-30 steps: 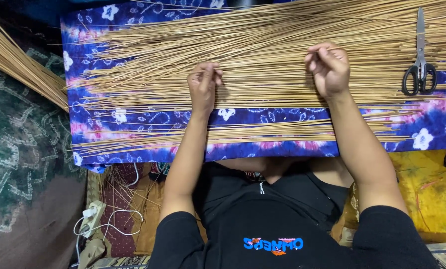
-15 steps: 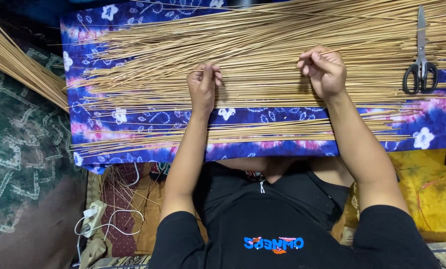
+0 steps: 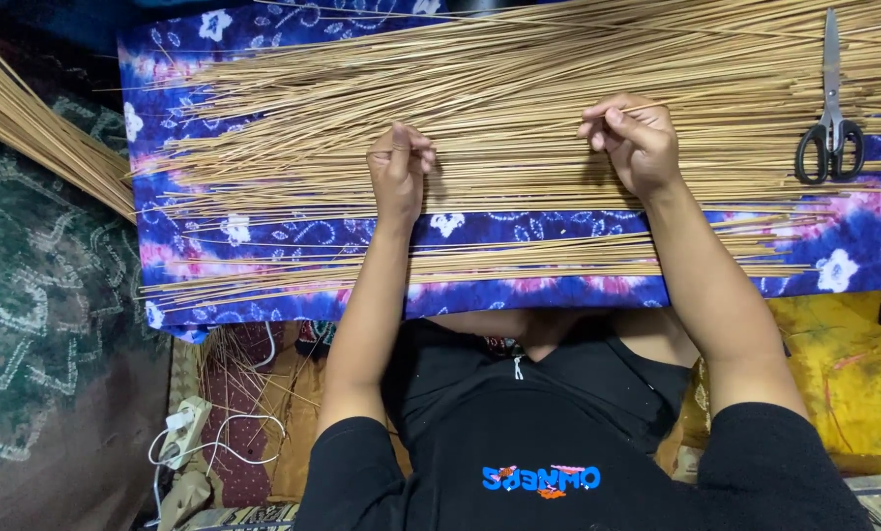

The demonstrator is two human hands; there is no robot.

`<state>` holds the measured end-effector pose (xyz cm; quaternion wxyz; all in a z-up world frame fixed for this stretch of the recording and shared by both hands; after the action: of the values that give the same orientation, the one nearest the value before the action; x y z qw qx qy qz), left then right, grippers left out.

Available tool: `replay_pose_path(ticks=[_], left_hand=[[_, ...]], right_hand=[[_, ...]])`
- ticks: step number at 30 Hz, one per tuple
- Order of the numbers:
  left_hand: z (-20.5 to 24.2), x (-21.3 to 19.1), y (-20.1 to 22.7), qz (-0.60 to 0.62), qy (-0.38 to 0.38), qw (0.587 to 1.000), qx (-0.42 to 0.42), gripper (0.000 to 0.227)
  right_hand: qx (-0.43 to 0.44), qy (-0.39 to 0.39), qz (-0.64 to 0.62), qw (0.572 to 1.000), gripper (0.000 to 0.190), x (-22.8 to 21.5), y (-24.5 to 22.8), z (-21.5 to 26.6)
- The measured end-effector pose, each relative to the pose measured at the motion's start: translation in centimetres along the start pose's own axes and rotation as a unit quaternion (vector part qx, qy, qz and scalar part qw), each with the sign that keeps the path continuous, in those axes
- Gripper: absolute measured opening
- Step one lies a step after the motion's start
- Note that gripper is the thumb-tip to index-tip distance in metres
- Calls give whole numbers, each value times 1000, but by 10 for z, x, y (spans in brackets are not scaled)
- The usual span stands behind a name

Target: The person is sorting and aligning thin bamboo sticks from a large pile into organized bundles on a mat.

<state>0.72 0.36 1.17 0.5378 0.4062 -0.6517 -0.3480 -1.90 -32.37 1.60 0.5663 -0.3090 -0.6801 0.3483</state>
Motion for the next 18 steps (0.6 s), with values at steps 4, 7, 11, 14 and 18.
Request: replay_pose_path(ticks=[4, 7, 11, 14, 18], left_hand=[[2, 1, -3, -15, 0, 1000, -12, 44], [1, 0, -7, 36, -40, 999, 3, 19], [1, -2, -9, 37, -27, 999, 5, 14], [2, 2, -1, 16, -4, 1000, 2, 30], [1, 1, -6, -2, -17, 1000, 13, 30]], right_hand=[[-16, 13, -6, 1000, 16, 1, -1, -1], [-44, 56, -23, 997, 18, -2, -3, -3], [-21, 21, -11, 1000, 16, -1, 0, -2], [-14, 25, -2, 1000, 16, 0, 0, 0], [-32, 55, 8, 998, 15, -1, -2, 0]])
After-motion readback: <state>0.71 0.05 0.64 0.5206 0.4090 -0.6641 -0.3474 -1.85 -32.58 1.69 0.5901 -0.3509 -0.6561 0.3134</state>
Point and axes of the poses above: each hand's wrist, its own z-axis away from the middle knuckle, its own x-axis out of the palm, y = z × x, the point moved 1 cm from there along -z, towards the middle knuckle, and after that the axes turned 8 degrees about -z, right-handed, at the moved point
